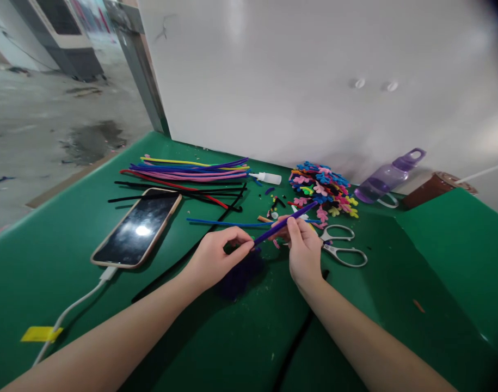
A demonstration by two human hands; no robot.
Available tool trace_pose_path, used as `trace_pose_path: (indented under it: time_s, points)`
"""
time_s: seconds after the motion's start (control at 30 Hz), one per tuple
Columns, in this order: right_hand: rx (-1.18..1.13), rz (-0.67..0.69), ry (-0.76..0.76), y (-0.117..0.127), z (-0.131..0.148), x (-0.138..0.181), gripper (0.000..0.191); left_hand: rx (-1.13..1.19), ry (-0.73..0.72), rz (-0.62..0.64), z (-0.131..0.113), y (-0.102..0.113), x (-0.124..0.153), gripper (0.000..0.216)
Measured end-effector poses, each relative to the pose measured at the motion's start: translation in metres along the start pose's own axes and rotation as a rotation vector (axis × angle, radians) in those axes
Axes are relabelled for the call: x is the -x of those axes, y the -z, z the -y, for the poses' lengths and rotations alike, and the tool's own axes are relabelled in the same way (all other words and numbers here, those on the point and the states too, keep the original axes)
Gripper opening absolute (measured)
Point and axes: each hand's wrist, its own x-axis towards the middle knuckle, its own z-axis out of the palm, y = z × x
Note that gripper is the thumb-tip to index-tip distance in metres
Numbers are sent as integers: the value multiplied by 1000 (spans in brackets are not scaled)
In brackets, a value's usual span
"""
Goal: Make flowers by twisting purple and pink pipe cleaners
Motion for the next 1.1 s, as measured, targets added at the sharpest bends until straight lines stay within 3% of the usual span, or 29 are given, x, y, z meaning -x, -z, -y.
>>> trace_pose_path:
  time_s: [0.3, 0.47, 0.67, 0.87, 1.1]
  points:
    - [52, 306, -6, 2, -1, 10, 32, 76, 42, -33, 1, 1, -2, 19]
    - [369, 544, 193, 2, 14, 14, 31, 237, 147, -2, 3, 2, -4, 18]
    - [502, 668, 389, 0, 14, 17, 28, 305, 139, -57, 3, 4, -6, 11]
    - [482, 695, 314, 3, 13, 15, 31, 393, 151, -35, 4, 4, -6, 12]
    - [428, 738, 182, 2, 18, 14, 32, 764, 266, -6, 8, 5, -4, 11]
